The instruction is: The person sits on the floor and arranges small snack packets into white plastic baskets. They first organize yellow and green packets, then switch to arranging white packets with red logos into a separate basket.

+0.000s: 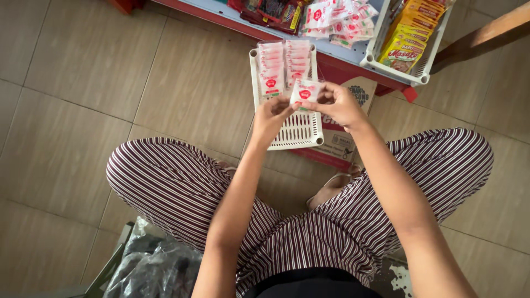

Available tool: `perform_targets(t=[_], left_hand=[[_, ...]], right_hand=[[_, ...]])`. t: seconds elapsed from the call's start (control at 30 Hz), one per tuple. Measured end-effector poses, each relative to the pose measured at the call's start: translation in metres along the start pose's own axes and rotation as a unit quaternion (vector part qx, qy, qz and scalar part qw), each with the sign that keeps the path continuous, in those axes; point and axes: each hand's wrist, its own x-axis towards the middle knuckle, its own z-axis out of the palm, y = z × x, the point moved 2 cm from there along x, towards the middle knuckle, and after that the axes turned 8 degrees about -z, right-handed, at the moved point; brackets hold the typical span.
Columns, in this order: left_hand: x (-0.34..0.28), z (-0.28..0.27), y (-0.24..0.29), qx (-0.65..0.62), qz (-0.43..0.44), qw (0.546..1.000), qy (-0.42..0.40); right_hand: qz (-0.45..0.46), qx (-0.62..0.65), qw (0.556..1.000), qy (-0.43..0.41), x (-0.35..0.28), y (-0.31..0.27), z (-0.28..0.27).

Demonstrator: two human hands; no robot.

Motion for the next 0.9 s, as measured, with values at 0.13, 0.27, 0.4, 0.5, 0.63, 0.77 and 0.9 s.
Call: perform_targets(t=[0.13,0.27,0.4,0.5,0.63,0.77,0.9], left_hand=[[0.015,-0.002,-0.025,0.020,-0.030,0.999,0.040],[0.034,-0.016,-0.054,0.018,-0.024,0.989,0.148],[0.048,-0.034,-0.074,0.034,0.007,0.978,0.206],[0.050,-0.034,-0.080,0.022,0.029,0.979,0.199],[0.042,-0.025,-0.073,0.067,0.041,0.977,0.199],[0.032,-0.019,-0.060,0.111,-0.001,0.975,0.192],[0.029,-0.016,-0.049,0.161,0.084,0.963,0.197]], right_hand=[[-0.031,-0.089,0.995,0.031,0.013,0.015,-0.010],[-0.058,-0.259,0.960,0.086,0.037,0.031,-0.033],[-0.110,-0.224,0.963,0.099,0.054,0.051,-0.018],[-0.055,-0.270,0.956,0.105,0.054,0.064,0.003],[-0.190,-0.417,0.877,0.141,0.050,0.060,0.021],[-0.142,-0.424,0.885,0.133,0.047,0.060,0.028],[-0.135,-0.430,0.885,0.121,0.047,0.061,0.032]])
